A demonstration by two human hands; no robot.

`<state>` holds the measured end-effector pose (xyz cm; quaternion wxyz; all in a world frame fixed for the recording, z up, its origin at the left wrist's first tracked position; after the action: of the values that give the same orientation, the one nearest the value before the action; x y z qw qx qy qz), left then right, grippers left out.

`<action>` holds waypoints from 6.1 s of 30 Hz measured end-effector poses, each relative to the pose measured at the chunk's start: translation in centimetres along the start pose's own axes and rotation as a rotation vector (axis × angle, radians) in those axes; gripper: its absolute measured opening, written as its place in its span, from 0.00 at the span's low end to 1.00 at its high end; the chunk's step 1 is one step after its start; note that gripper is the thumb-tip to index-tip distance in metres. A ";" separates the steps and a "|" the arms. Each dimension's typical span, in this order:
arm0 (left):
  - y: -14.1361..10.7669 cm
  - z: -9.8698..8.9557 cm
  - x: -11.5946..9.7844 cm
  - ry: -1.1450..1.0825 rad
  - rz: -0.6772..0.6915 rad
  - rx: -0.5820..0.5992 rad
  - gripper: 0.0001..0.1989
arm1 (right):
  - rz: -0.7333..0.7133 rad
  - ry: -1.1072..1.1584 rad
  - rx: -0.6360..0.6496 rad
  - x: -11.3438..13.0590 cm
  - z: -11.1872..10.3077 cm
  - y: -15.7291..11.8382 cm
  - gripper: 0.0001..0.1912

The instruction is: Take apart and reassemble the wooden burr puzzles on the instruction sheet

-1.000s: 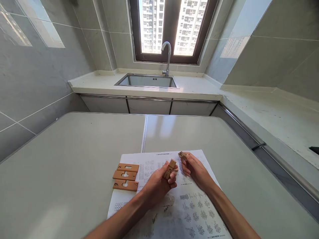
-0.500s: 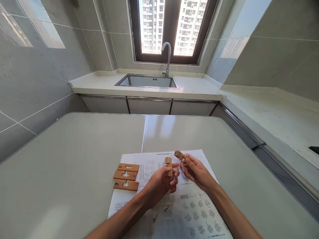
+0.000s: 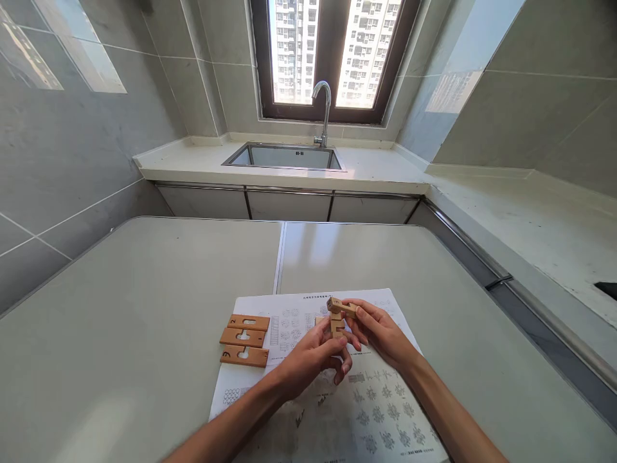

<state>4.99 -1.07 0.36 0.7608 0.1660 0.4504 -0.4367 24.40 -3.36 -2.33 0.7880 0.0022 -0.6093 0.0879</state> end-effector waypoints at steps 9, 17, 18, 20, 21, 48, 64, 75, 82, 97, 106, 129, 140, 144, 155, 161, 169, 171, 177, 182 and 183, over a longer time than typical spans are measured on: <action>0.0 0.6 -0.4 0.077 0.010 0.027 0.25 | -0.011 0.006 0.026 0.2 0.0 -0.3 0.19; 0.0 0.3 0.5 0.163 0.054 -0.026 0.36 | -0.046 -0.010 0.014 0.0 -0.1 -0.1 0.16; 0.0 0.3 0.7 0.166 0.058 -0.029 0.38 | -0.043 -0.016 0.013 0.0 -0.1 -0.1 0.17; -0.1 0.2 0.9 0.178 0.056 -0.031 0.39 | -0.044 -0.023 0.003 0.0 -0.2 0.0 0.17; -0.1 0.2 1.0 0.185 0.055 -0.034 0.39 | -0.047 -0.022 0.000 0.0 -0.1 -0.1 0.17; -0.4 0.5 0.3 0.290 0.165 -0.115 0.32 | -0.061 -0.012 0.018 0.1 -0.1 -0.2 0.17; -0.1 -0.4 0.7 0.547 0.253 -0.315 0.21 | -0.054 -0.058 0.045 0.1 0.4 -0.3 0.17; -0.6 0.4 -0.1 0.550 0.272 -0.227 0.29 | -0.057 -0.076 0.034 -0.2 0.1 -0.1 0.15; -0.5 0.2 0.1 0.566 0.261 -0.253 0.31 | -0.058 -0.043 0.039 -0.3 0.2 -0.2 0.15; -0.4 -0.2 0.0 0.562 0.249 -0.248 0.29 | -0.051 -0.030 -0.004 -0.8 0.4 -0.2 0.16; -0.4 -0.1 0.0 0.524 0.247 -0.269 0.29 | -0.005 -0.033 -0.022 -1.2 0.4 -0.1 0.17; -0.3 -0.3 0.3 0.491 0.257 -0.267 0.28 | -0.070 -0.104 -0.027 -0.3 0.6 -0.2 0.19; -0.4 -0.2 0.2 0.508 0.259 -0.267 0.28 | -0.055 -0.156 -0.026 -0.2 0.5 -0.2 0.20; -0.4 -0.2 0.1 0.510 0.258 -0.274 0.29 | -0.067 -0.175 -0.023 0.0 0.6 -0.3 0.19; -0.5 -0.1 -0.1 0.532 0.258 -0.265 0.29 | -0.071 -0.189 -0.024 -0.3 0.5 -0.2 0.20; -0.1 -0.4 -0.2 0.457 0.285 -0.305 0.30 | -0.092 -0.175 -0.080 -0.1 1.0 -0.1 0.21; 0.4 -1.7 -1.4 0.257 0.311 -0.538 0.33 | -0.210 -0.537 -0.198 -0.4 1.5 -0.2 0.16; 0.5 -1.9 -1.5 0.262 0.320 -0.558 0.32 | -0.307 -0.672 -0.211 -0.7 1.5 -0.1 0.12; 0.5 -1.7 -1.5 0.254 0.312 -0.550 0.32 | -0.396 -0.876 -0.169 -1.4 1.2 0.1 0.11; 0.4 -1.6 -1.2 0.299 0.329 -0.511 0.33 | -0.332 -0.848 -0.183 -1.1 1.1 0.1 0.10; 0.3 -1.6 -1.2 0.323 0.330 -0.503 0.33 | -0.308 -0.823 -0.205 -1.0 1.2 0.0 0.11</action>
<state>4.13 0.79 0.41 0.7571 0.1109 0.6258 -0.1510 23.05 -3.58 -2.98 0.4803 0.0495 -0.8700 -0.0995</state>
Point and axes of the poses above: each hand's wrist, its own y-axis towards the middle knuckle, its own z-axis out of the palm, x = y × z, the point moved 1 cm from there along y, towards the middle knuckle, and after that the axes turned 1 degree about z, right-handed, at the moved point
